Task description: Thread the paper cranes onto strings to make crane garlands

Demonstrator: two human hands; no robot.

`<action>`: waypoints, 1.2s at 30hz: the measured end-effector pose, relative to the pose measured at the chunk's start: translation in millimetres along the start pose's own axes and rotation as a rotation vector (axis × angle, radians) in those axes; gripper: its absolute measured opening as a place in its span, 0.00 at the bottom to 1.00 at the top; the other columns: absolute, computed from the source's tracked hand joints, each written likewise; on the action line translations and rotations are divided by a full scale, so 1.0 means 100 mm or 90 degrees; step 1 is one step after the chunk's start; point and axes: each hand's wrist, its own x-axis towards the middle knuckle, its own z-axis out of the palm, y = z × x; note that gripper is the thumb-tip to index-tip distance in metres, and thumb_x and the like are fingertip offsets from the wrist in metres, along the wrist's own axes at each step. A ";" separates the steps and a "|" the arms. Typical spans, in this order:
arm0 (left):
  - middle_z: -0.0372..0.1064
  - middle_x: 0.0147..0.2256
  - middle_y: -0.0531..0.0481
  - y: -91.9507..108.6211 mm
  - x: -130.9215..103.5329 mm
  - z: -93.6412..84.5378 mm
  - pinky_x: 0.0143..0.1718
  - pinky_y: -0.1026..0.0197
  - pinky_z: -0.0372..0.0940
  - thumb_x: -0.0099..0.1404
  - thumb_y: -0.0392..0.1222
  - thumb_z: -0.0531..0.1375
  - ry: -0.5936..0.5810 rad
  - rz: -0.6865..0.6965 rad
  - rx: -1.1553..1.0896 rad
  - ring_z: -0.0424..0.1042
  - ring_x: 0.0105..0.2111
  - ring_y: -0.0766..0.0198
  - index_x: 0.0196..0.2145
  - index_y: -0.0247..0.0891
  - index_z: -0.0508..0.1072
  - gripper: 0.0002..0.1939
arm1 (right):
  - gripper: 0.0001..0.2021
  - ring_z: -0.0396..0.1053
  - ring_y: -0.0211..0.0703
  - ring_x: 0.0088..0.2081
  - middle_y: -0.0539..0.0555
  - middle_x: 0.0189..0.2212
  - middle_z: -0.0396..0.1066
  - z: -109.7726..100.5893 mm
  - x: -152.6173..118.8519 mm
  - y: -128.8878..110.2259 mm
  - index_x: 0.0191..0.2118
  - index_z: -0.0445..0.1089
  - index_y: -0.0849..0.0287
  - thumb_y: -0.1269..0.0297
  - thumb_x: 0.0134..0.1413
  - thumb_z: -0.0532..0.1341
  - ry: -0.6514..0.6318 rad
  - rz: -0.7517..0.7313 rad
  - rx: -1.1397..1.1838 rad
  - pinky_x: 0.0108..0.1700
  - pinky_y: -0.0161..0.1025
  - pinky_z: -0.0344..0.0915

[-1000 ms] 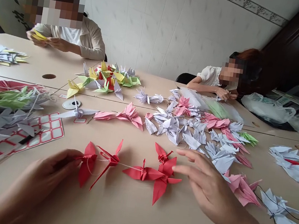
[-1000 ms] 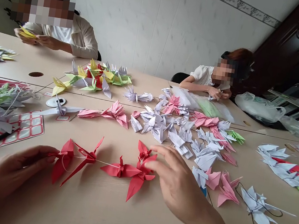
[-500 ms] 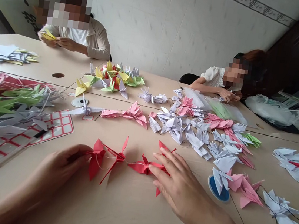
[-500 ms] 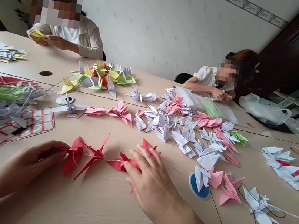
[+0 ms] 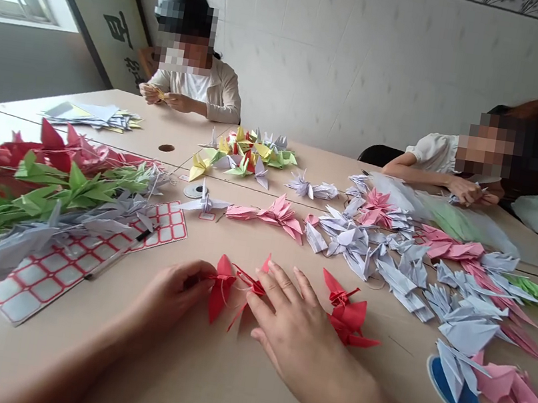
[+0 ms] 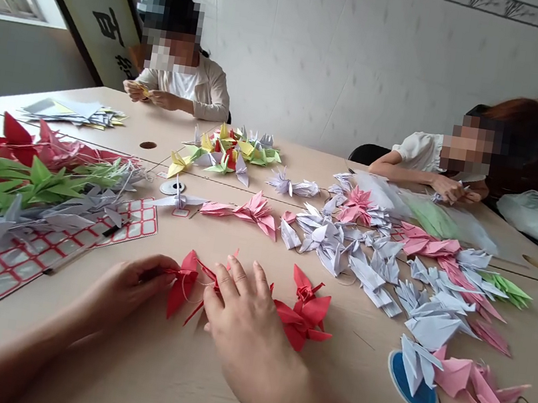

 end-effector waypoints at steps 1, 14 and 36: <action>0.77 0.32 0.52 -0.01 0.00 0.00 0.32 0.65 0.65 0.63 0.48 0.52 -0.003 0.004 0.001 0.73 0.31 0.61 0.38 0.40 0.74 0.14 | 0.19 0.55 0.61 0.62 0.62 0.60 0.62 0.01 0.01 -0.03 0.55 0.65 0.59 0.62 0.60 0.59 0.014 -0.003 0.002 0.59 0.61 0.59; 0.74 0.28 0.54 -0.03 -0.01 0.06 0.28 0.66 0.61 0.61 0.42 0.54 0.032 0.005 0.058 0.69 0.27 0.64 0.32 0.41 0.75 0.09 | 0.16 0.56 0.56 0.62 0.56 0.59 0.64 0.02 -0.32 -0.01 0.54 0.67 0.55 0.66 0.63 0.54 0.094 -0.017 0.068 0.56 0.57 0.64; 0.58 0.60 0.38 0.62 -0.21 0.61 0.55 0.44 0.62 0.65 0.37 0.57 -0.051 0.520 0.426 0.58 0.60 0.47 0.58 0.46 0.62 0.24 | 0.15 0.66 0.49 0.53 0.53 0.52 0.67 -0.03 -1.18 0.90 0.50 0.68 0.47 0.61 0.57 0.61 0.011 0.311 0.360 0.53 0.44 0.65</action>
